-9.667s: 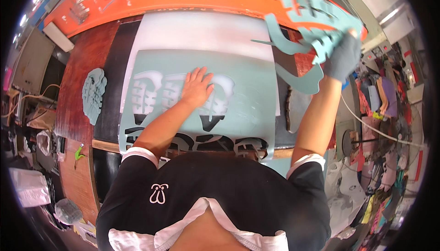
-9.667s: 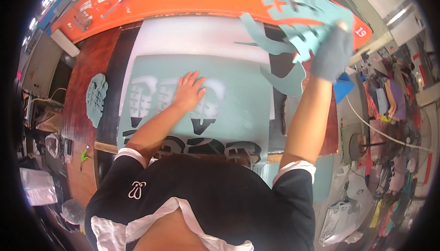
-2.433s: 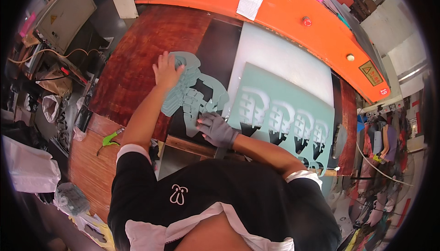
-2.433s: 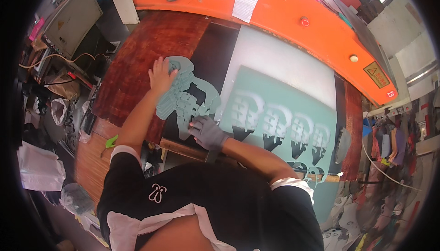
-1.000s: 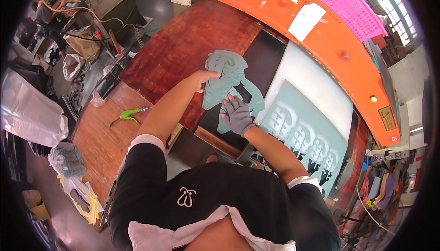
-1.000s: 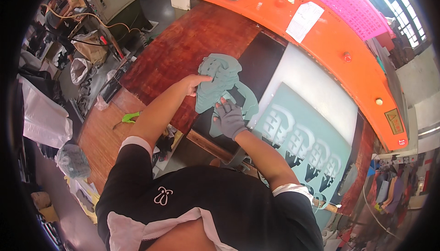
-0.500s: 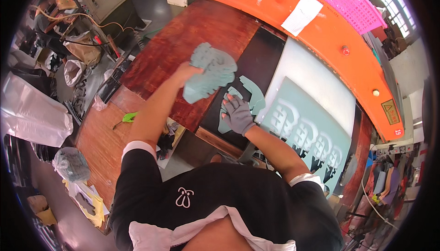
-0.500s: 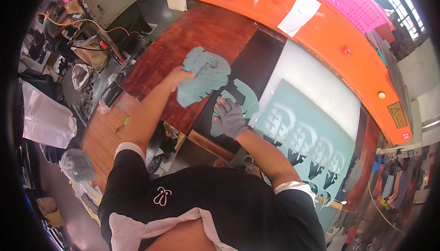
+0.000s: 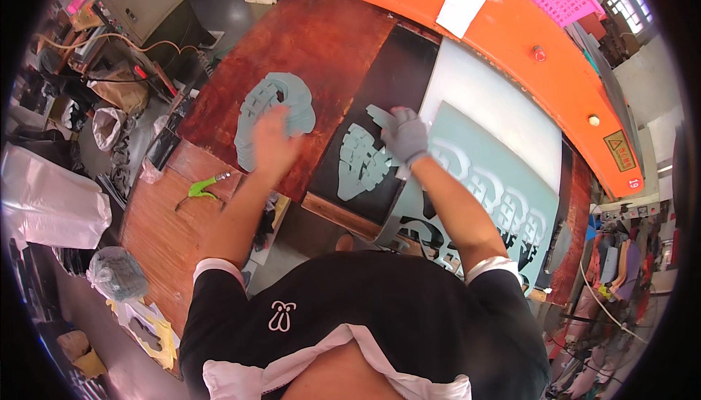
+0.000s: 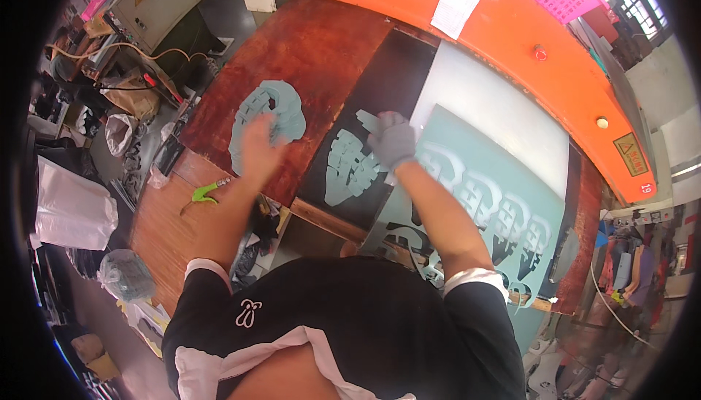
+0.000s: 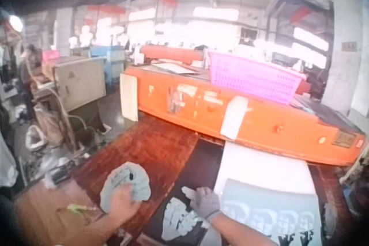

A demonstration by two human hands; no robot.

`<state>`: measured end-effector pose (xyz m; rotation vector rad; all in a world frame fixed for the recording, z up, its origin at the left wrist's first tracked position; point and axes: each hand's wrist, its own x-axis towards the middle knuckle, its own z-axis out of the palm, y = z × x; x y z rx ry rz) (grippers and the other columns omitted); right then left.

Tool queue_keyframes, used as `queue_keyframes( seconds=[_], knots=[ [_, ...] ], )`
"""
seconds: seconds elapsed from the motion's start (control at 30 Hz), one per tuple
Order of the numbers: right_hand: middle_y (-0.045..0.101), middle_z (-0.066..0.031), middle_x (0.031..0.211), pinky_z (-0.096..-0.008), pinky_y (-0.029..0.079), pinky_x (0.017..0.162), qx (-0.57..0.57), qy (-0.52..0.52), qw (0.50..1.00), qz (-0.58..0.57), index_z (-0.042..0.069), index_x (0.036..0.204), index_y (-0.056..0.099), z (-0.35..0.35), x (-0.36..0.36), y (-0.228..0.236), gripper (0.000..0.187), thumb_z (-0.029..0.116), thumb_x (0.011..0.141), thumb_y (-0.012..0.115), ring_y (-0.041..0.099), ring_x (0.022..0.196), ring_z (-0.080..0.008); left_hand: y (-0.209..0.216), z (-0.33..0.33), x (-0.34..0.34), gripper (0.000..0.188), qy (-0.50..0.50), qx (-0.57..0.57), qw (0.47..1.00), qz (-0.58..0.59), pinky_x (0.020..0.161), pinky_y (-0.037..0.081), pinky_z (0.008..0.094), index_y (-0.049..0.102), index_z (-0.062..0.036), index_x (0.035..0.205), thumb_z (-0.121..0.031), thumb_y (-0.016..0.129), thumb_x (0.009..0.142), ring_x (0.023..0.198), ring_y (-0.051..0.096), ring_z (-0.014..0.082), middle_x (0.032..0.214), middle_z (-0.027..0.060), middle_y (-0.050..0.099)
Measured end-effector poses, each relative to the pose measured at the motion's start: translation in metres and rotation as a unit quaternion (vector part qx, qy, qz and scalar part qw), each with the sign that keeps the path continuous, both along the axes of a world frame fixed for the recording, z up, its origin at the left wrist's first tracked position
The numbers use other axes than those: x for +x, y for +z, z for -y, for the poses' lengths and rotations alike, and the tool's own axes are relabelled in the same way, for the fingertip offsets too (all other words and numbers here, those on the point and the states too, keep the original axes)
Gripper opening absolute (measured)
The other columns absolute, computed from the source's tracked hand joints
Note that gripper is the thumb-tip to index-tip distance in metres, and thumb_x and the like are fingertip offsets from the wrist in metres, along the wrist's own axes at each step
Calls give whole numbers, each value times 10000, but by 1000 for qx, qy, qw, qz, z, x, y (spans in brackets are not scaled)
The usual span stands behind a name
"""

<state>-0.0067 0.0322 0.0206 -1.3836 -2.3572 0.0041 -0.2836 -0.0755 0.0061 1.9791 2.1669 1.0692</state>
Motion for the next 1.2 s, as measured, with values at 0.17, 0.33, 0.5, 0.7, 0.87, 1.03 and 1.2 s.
queue_keyframes(
  seconds=[0.17,0.33,0.5,0.7,0.87,1.03,1.2],
  knots=[
    [633,-110,1026,-399,451,829,-178,-56,958,220,66,1063,546,-18,-8,12,467,352,708,647,611,971,-298,-18,28,119,676,-224,-115,964,-81,996,281,564,461,-80,1270,-375,701,712,1274,299,386,1397,149,333],
    [613,-161,1036,-440,464,843,-121,57,991,25,54,1121,543,-22,-27,17,496,324,712,620,597,965,-332,-39,22,130,636,-144,-64,986,-62,981,282,566,467,-92,1254,-340,701,718,1275,286,384,1397,139,320],
    [569,-176,1134,-436,462,861,-190,-4,973,128,36,1208,504,-30,-16,5,553,329,750,607,579,984,-361,-44,24,127,559,-147,-69,984,-71,974,296,527,487,-87,1200,-296,690,724,1245,318,373,1344,140,367],
    [569,-170,1102,-426,457,857,-130,49,990,18,36,1186,513,-22,5,-24,539,356,768,628,572,975,-352,-47,22,126,500,-165,52,981,-86,933,312,476,534,-86,1135,-275,697,702,1148,418,283,1219,91,481],
    [568,-183,1148,-433,455,873,-183,52,980,-63,24,1191,518,-14,10,-17,533,330,762,599,562,1022,-366,-45,19,124,513,-156,14,987,-36,946,297,493,548,-81,1112,-319,712,688,1155,409,281,1212,90,477],
    [569,-207,1130,-424,462,874,-171,-15,984,-45,15,1166,522,-15,1,-7,514,324,762,598,566,1015,-359,-42,20,130,547,-144,14,986,-88,971,255,574,528,-93,1163,-350,697,711,1215,363,322,1287,105,431],
    [600,-197,1051,-410,469,853,-183,-24,982,42,7,1038,561,-33,-16,-2,408,313,772,603,581,985,-339,-49,18,134,548,-155,-81,980,-93,983,240,613,501,-116,1214,-364,667,755,1286,299,348,1345,98,399]
  ],
)
